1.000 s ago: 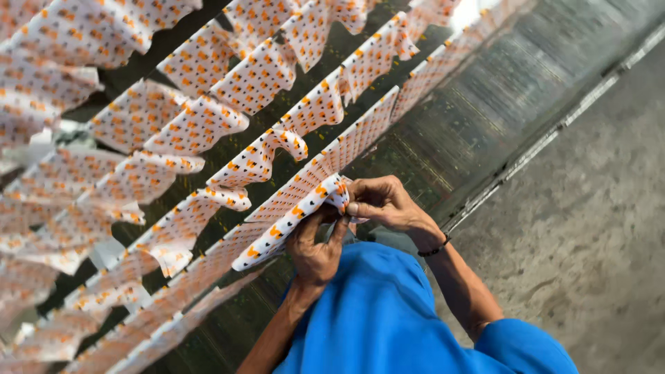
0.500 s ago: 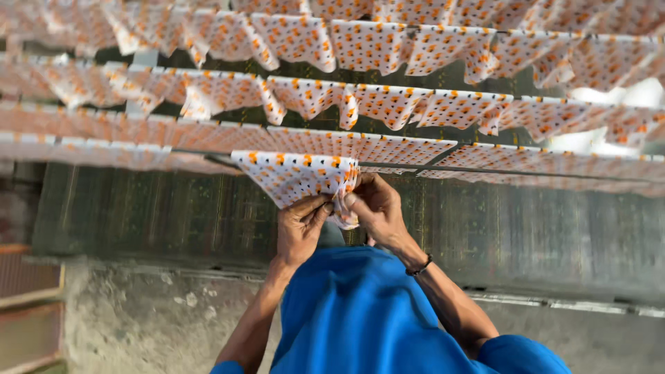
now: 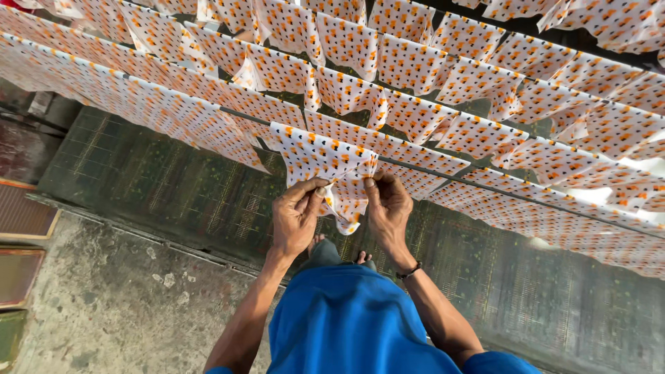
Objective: The person hangs small, patterned white cloths onto a horizontal metal rod using both hands. They fold the top edge of each cloth over the rod and move along the line to repeat the process.
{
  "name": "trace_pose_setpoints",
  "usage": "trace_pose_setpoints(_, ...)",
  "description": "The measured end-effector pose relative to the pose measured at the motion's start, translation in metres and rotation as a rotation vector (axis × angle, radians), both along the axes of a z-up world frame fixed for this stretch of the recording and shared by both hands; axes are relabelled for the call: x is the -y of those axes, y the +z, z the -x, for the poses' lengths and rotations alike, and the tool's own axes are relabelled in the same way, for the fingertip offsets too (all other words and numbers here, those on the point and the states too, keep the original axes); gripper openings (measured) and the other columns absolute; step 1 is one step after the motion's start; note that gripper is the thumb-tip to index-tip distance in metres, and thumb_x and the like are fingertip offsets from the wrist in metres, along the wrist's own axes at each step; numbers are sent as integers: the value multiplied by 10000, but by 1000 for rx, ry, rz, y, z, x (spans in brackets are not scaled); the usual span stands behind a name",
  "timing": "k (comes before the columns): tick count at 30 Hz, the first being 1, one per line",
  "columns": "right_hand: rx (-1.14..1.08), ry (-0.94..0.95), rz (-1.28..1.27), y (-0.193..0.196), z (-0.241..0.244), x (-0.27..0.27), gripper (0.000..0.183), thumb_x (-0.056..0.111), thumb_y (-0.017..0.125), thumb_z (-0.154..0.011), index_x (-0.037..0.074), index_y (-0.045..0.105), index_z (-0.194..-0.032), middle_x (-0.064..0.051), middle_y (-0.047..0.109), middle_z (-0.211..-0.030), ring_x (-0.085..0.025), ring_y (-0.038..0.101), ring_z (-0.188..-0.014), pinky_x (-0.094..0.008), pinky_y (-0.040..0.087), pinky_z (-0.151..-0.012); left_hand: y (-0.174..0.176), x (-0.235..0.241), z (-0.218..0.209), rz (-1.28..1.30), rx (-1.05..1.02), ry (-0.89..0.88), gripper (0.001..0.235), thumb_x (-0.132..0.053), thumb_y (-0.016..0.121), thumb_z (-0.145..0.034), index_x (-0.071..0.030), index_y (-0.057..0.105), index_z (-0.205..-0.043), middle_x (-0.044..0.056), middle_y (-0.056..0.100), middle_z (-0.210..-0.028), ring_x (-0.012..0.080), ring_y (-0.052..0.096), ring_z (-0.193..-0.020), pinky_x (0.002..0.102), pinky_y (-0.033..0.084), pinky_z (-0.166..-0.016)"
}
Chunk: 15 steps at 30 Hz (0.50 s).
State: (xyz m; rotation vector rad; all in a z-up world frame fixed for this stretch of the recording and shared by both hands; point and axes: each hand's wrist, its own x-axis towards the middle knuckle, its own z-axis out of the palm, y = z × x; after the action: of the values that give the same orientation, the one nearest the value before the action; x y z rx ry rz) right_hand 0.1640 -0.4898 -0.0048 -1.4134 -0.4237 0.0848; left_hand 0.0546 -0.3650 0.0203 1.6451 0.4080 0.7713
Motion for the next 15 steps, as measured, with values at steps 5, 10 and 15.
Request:
trace_pose_setpoints(5,128,-70,97,1,3,-9,277,191,826,-920,27,684,-1094,-162,723,-948,-228,689,-975,-443,550,-907,-8,-1,-5,-38,0,-44,139,-60,693,-983,-48,787,-1085,190,777,-1017,244,720,-1000,389,644,-769)
trace_pose_setpoints(10,252,-389,83,-7,-1,-19,182,172,711,-1018,109,625,-1165,-77,660,-1027,-194,669,-940,-364,563,-865,-5,2,-17,-191,80,-152,161,-14,673,-953,-62,785,-1058,175,778,-971,329,765,-905,410,640,-749)
trace_pose_setpoints(15,50,-153,104,28,18,-23,250,280,615,-1066,58,659,-959,-92,614,-765,-189,603,-735,-358,524,-717,-6,9,-12,-326,96,-111,171,-59,707,-930,-107,782,-1077,140,784,-972,348,766,-902,412,639,-731)
